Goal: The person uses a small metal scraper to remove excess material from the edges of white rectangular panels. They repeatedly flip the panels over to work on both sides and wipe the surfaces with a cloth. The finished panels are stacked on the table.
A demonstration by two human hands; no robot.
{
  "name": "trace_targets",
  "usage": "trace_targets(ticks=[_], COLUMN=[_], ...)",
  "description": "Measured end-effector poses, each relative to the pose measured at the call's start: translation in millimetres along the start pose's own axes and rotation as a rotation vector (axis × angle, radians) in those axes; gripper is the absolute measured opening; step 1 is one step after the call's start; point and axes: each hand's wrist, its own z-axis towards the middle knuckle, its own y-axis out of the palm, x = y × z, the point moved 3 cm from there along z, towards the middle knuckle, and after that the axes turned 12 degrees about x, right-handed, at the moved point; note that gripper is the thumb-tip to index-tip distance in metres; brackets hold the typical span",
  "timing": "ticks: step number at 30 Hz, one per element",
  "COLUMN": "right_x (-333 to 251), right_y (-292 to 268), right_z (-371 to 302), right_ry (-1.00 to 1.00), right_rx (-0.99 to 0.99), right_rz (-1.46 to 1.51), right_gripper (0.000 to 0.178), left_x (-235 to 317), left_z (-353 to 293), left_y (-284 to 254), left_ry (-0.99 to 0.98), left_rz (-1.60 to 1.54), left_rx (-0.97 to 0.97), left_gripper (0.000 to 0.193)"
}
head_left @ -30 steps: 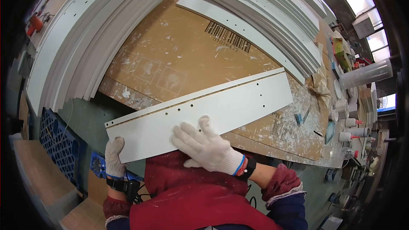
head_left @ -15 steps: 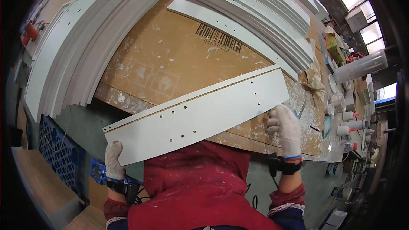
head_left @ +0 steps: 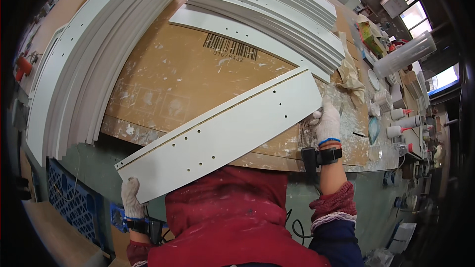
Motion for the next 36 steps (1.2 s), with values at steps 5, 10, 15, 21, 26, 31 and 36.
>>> trace_targets(ticks=[5,10,15,21,26,31,36], right_x=[-15.5,-4.6,12.6,3.2,-16.4,-32.2,-25.1], right_y=[-14.1,-10.1,-1.2,-15.6,-13.2,23.2,20.0], right_z=[2.1,-27.7,-26.3,1.1,-0.6,-27.7,23.6], right_ry=[-0.063,-0.158,-0.359,-0.135,-0.155,-0.483,-0.491], right_rx=[-0.023,-0.089,-0.139,-0.045,-0.084,-0.184,-0.146], right_rz=[0.023,-0.163,-0.192,-0.149,-0.210,-0.821,-0.726], right_gripper=[0.059,0.056,0.033,0.036,0.034,0.047,0.039], left_x=[8.5,-1.2,-1.2,-13.8,-16.7,-9.9,9.1], left_z=[-9.5,4.5,7.8,17.3,16.4,12.5,-3.7], left_y=[11.5,-10.8,-13.7,-30.7,-17.0,-16.0,2.6], left_ry=[0.026,-0.062,-0.085,-0.055,0.034,0.067,0.049], left_rz=[0.061,-0.072,-0.010,-0.095,-0.060,0.005,-0.036], left_rx=[0.034,0.010,0.113,0.044,0.196,0.103,-0.004], left_gripper=[0.039,0.038,0.039,0.041,0.052,0.052,0.041])
